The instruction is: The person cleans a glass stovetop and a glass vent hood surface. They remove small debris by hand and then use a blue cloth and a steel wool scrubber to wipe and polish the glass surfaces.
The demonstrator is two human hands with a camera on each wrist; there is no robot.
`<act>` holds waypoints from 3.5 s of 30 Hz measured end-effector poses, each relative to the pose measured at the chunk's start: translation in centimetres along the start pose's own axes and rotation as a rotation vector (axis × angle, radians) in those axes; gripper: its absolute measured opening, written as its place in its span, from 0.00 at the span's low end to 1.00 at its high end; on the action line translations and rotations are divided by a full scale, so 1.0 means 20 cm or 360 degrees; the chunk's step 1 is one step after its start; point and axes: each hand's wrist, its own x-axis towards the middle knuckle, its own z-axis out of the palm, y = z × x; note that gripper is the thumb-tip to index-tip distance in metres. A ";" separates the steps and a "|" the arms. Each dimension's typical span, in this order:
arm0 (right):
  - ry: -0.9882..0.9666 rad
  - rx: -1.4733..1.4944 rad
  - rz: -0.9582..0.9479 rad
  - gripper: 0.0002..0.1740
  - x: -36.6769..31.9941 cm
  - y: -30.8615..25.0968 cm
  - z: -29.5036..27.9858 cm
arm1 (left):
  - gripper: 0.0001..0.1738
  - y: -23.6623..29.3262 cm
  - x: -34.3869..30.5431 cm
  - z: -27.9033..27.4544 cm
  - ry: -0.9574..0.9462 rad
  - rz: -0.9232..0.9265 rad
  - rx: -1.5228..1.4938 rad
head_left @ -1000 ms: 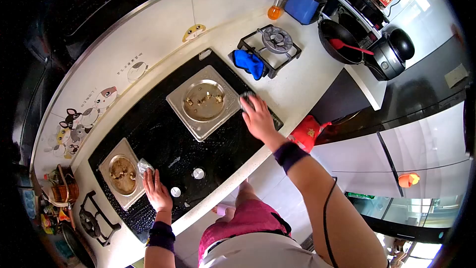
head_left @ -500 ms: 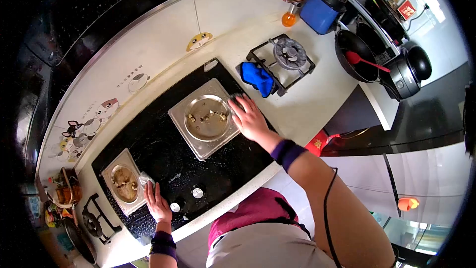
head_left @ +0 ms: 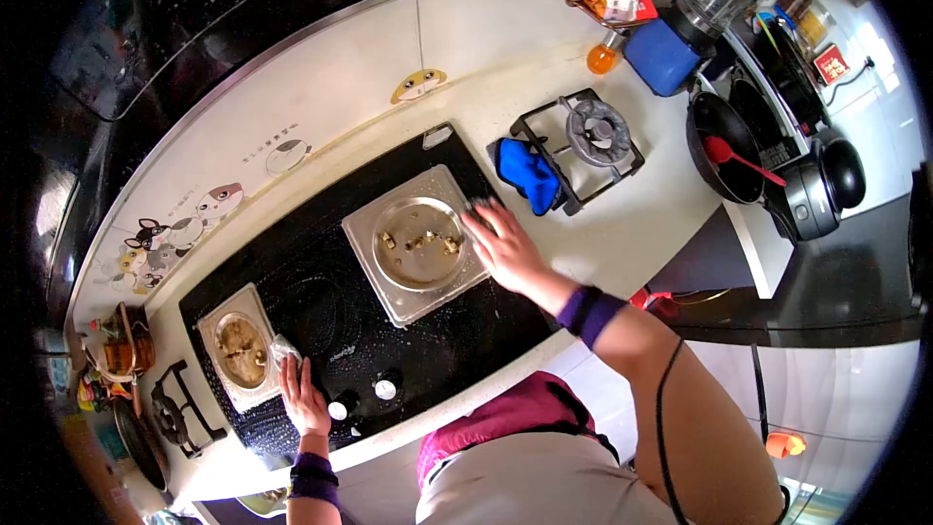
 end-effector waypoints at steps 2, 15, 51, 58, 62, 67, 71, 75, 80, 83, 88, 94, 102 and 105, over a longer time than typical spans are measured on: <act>0.0147 -0.0017 -0.0040 0.28 0.25 0.08 0.13 | 0.35 -0.01 -0.01 0.01 -0.0017 -0.0023 0.0028; -0.0103 0.0001 0.0169 0.31 -0.36 -0.14 -0.14 | 0.34 -0.01 -0.03 0.04 0.0072 -0.0040 0.0010; 0.0172 -0.0214 0.0561 0.31 -0.46 -0.80 0.19 | 0.33 -0.14 -0.19 0.01 -0.0156 0.0254 0.0171; -0.0238 0.0117 0.0359 0.30 -0.78 -0.92 0.04 | 0.34 -0.12 -0.17 -0.04 -0.0238 0.0210 0.0129; 0.0143 -0.0308 0.0676 0.32 -0.85 -0.54 -0.08 | 0.35 -0.13 -0.18 -0.03 -0.0209 0.0230 0.0170; 0.0011 0.0003 0.0389 0.33 -0.87 -1.06 0.15 | 0.35 -0.14 -0.19 -0.01 -0.0163 0.0263 0.0139; 0.0053 0.0033 0.0161 0.32 -0.87 -1.11 0.10 | 0.33 -0.17 -0.17 -0.03 -0.0222 0.0285 0.0119; 0.0194 -0.0282 0.0735 0.30 -0.88 -0.79 0.02 | 0.33 -0.19 -0.17 -0.03 -0.0211 0.0333 0.0113; 0.0183 -0.0284 0.0700 0.32 -0.88 -1.36 0.31 | 0.34 -0.22 -0.17 -0.03 -0.0231 0.0391 0.0099; -0.0143 -0.0101 0.0392 0.33 -0.88 -1.88 0.41 | 0.34 -0.24 -0.16 -0.03 -0.0287 0.0405 0.0125; -0.0106 0.0044 0.0493 0.32 -0.87 -1.78 0.38 | 0.33 -0.32 -0.15 -0.04 -0.0262 0.0548 0.0141; 0.0166 -0.0322 0.0818 0.32 -0.88 -1.67 0.37 | 0.31 -0.39 -0.09 0.02 -0.0196 0.0722 0.0343; -0.0112 -0.0101 0.0410 0.29 -0.79 -1.95 0.45 | 0.28 -0.30 0.12 -0.02 -0.0230 0.0830 0.0004; -0.0124 -0.0190 0.0350 0.29 -0.65 -1.87 0.43 | 0.26 -0.24 0.23 -0.02 -0.0231 0.0659 -0.0317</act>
